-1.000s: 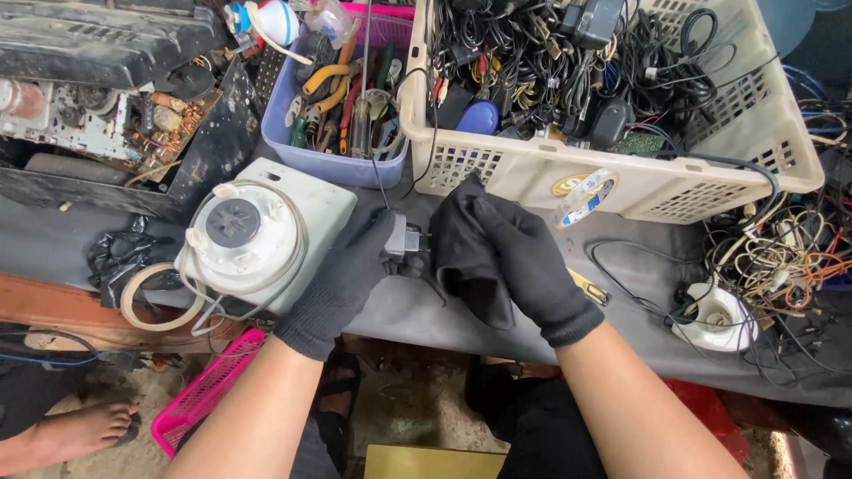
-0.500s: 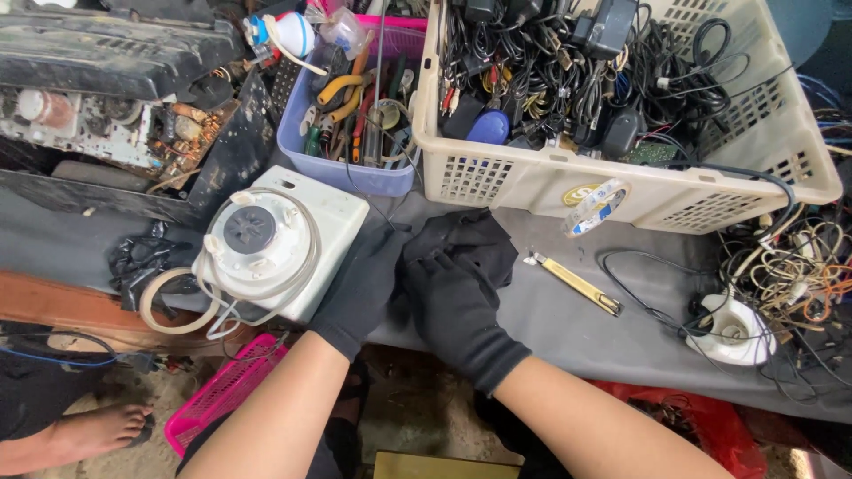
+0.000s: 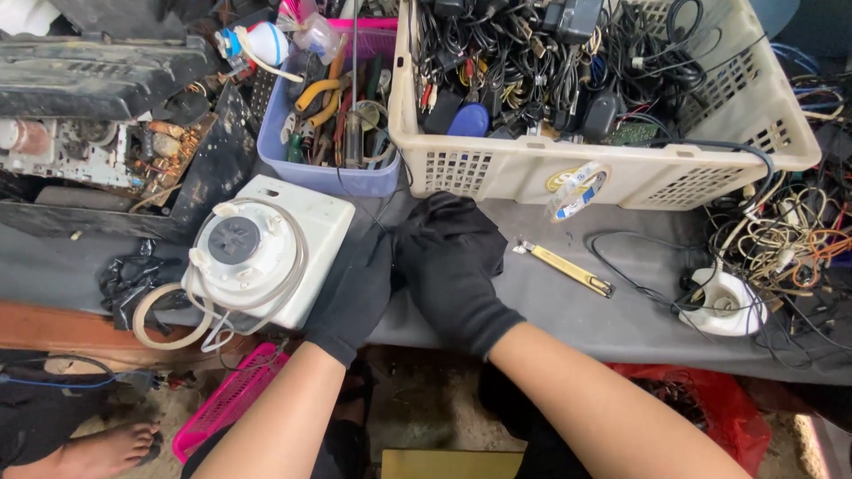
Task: The person is organizing electronic power adapters by winding their cables around them and securing them with small adhesive labels.
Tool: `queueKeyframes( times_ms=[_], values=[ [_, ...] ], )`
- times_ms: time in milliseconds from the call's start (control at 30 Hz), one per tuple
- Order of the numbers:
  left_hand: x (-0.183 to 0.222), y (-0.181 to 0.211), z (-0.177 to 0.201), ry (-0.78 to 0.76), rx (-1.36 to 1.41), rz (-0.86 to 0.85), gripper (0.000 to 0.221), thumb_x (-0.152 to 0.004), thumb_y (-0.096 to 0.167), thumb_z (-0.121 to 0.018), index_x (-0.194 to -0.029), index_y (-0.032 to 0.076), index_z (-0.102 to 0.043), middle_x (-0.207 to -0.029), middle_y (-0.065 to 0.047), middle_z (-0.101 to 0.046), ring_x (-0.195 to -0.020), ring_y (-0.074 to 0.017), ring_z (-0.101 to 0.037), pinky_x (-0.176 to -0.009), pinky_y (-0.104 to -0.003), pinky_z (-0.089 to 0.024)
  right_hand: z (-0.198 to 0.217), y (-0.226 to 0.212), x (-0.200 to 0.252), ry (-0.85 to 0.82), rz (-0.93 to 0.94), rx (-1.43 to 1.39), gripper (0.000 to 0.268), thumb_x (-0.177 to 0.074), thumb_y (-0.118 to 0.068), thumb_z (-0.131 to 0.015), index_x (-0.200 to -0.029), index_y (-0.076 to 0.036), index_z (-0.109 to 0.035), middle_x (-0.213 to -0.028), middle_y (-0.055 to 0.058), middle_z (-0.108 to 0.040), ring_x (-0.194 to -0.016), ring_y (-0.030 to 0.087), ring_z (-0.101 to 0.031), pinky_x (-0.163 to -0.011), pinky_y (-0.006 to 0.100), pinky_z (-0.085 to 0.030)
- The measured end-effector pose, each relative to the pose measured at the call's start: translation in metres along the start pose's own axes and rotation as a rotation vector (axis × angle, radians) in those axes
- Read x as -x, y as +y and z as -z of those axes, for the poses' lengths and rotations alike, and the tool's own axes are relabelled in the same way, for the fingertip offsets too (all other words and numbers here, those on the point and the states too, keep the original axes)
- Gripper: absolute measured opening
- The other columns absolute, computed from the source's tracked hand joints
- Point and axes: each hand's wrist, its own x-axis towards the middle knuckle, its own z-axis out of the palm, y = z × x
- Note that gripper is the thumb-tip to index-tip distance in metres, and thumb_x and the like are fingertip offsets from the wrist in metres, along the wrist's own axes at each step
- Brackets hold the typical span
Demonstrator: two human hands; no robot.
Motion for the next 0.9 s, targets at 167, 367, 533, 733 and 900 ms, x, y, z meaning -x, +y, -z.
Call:
queueKeyframes(
  times_ms=[167, 367, 533, 733, 900],
  values=[
    [-0.045, 0.042, 0.226, -0.254, 0.871, 0.535, 0.042, -0.104, 0.038, -0.039, -0.136, 0.019, -0.057, -0.138, -0.01, -0.064, -0.13, -0.0262, -0.056, -0.112, -0.038, -0.036, 0.013, 0.016, 0.0, -0.05, 0.257, -0.052, 0.029, -0.096, -0.028, -0.052, -0.121, -0.015, -0.061, -0.105, 0.012, -0.072, -0.099, 0.032, -0.066, -0.084, 0.04, -0.053],
    [-0.021, 0.03, 0.195, 0.016, 0.401, -0.015, 0.032, -0.101, 0.004, -0.048, -0.132, -0.001, -0.058, -0.148, -0.019, -0.052, -0.119, -0.0351, -0.06, -0.11, -0.039, -0.043, 0.026, 0.008, -0.001, -0.026, 0.28, -0.146, 0.01, -0.094, -0.008, -0.053, -0.092, -0.012, -0.063, -0.087, 0.011, -0.071, -0.074, 0.028, -0.067, -0.07, 0.04, -0.051],
    [-0.025, 0.033, 0.196, 0.149, 0.213, -0.08, 0.034, -0.092, -0.004, -0.055, -0.126, -0.004, -0.063, -0.143, -0.022, -0.055, -0.109, -0.0345, -0.067, -0.1, -0.039, -0.05, 0.022, 0.009, 0.001, 0.056, 0.283, -0.285, 0.011, -0.092, -0.009, -0.058, -0.089, -0.007, -0.068, -0.078, 0.016, -0.07, -0.065, 0.031, -0.063, -0.06, 0.042, -0.043],
    [-0.045, 0.055, 0.228, -0.162, 1.272, 0.716, 0.033, -0.101, 0.023, -0.042, -0.12, 0.016, -0.067, -0.124, -0.005, -0.072, -0.119, -0.0197, -0.066, -0.105, -0.031, -0.046, 0.066, 0.001, 0.009, 0.007, 0.392, -0.305, 0.005, -0.094, -0.008, -0.061, -0.095, -0.008, -0.066, -0.087, 0.011, -0.07, -0.072, 0.025, -0.065, -0.067, 0.036, -0.05],
    [-0.037, 0.05, 0.191, -0.048, 1.239, 0.745, 0.028, -0.103, 0.023, -0.049, -0.123, 0.01, -0.063, -0.121, -0.009, -0.07, -0.116, -0.0214, -0.063, -0.107, -0.033, -0.043, 0.007, 0.011, -0.01, -0.064, -0.562, -0.067, 0.06, -0.077, -0.085, -0.057, -0.103, -0.036, -0.078, -0.097, -0.003, -0.079, -0.097, 0.022, -0.074, -0.088, 0.029, -0.054]
  ],
)
